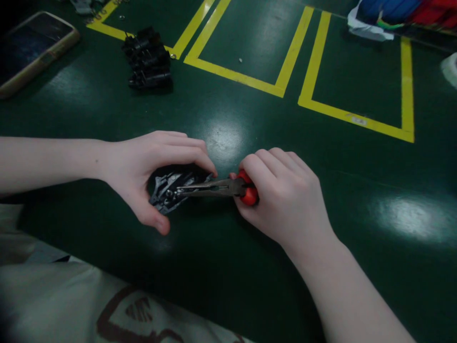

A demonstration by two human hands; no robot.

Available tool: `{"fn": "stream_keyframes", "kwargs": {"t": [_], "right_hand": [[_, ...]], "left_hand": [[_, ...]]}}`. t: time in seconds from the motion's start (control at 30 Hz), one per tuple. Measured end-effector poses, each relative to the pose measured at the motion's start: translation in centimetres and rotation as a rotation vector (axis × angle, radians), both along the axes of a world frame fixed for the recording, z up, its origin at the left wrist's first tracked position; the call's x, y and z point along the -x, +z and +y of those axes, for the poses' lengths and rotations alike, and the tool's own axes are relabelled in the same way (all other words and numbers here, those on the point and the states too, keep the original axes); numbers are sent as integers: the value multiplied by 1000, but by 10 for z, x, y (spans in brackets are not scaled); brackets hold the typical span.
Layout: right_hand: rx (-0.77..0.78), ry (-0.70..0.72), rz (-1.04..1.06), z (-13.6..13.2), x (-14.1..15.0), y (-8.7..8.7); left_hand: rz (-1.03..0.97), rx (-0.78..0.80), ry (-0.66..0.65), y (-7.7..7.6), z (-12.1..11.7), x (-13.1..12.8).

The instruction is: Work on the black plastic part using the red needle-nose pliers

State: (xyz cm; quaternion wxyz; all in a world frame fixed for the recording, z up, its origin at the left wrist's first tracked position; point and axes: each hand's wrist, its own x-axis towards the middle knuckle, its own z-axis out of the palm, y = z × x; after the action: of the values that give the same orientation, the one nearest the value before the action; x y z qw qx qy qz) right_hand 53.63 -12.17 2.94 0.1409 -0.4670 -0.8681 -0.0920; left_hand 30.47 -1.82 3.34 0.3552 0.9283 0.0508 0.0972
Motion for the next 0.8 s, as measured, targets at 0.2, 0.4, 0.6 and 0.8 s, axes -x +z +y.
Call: {"fn": "stream_keyframes", "kwargs": {"t": [0.2, 0.4, 0.6, 0.8], "right_hand": [[35, -6, -10, -1, 0, 1], [68, -8, -8, -1, 3, 4], [121, -15, -18, 0, 3, 6], [123, -16, -29, 0, 3, 6]], "left_hand": [[13, -15, 13, 0, -1, 0], [27, -31, 8, 0, 0, 0], [18, -30, 24, -1, -2, -1], [25, -27, 23, -1, -2, -1]]}}
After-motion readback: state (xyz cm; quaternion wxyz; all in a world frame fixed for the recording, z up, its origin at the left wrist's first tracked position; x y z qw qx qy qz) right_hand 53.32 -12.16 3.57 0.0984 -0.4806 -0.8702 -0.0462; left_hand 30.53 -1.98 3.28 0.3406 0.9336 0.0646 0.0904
